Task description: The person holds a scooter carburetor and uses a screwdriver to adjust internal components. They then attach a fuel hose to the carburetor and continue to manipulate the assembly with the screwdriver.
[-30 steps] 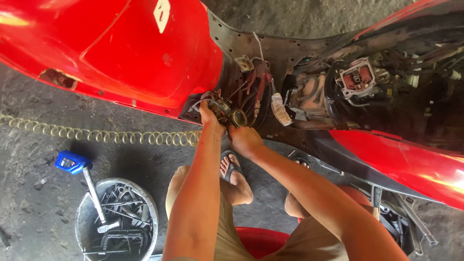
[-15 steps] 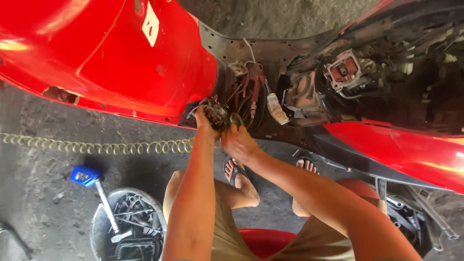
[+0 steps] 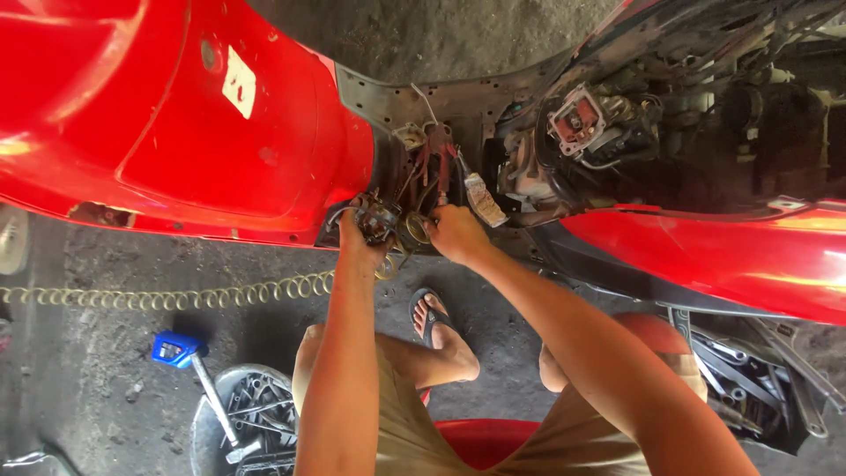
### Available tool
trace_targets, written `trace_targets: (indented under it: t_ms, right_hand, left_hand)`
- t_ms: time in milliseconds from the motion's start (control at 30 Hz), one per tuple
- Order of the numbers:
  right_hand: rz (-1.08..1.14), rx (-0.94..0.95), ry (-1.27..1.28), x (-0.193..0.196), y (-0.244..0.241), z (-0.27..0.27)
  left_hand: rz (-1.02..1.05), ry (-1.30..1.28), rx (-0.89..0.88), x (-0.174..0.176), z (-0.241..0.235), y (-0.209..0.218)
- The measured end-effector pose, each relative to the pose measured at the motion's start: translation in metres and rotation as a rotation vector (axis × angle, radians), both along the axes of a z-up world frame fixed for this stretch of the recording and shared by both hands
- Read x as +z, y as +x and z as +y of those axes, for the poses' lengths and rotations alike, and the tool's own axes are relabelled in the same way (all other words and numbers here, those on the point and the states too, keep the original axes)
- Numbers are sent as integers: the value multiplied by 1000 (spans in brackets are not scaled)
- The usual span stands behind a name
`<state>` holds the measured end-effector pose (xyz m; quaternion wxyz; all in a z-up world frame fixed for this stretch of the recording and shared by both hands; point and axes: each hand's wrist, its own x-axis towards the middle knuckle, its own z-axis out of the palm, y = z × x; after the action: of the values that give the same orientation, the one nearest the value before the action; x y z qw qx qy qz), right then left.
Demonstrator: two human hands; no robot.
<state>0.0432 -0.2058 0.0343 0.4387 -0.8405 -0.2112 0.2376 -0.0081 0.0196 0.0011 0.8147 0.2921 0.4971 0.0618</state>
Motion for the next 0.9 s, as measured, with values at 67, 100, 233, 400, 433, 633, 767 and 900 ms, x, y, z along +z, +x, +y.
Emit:
trace_targets:
  t_ms: [67, 100, 233, 400, 433, 633, 767, 900]
  right_hand:
    - [46, -22, 38, -9, -6, 9]
    - [94, -41, 70, -14, -10, 13]
    - [117, -117, 220, -24, -22, 31]
    - [136, -68, 186, -20, -25, 40]
    - [136, -71, 188, -22, -25, 40]
    - [231, -57, 191, 8, -25, 29]
    - [190, -50, 72, 0, -35, 28]
    - [260, 66, -120, -6, -38, 27]
  left_hand:
    - [-20, 27, -28, 13, -5, -3]
    - [-36, 46, -54, 19, -7, -5]
    - [-77, 92, -64, 7, 3, -24]
    - [717, 1374, -874, 102, -37, -44]
    - [716, 1377, -876, 110, -41, -45]
    - [-23, 2246, -1423, 118, -24, -46]
    - [-57, 2227, -1635, 125, -29, -25]
    - [-121, 2222, -1506, 93, -12, -14]
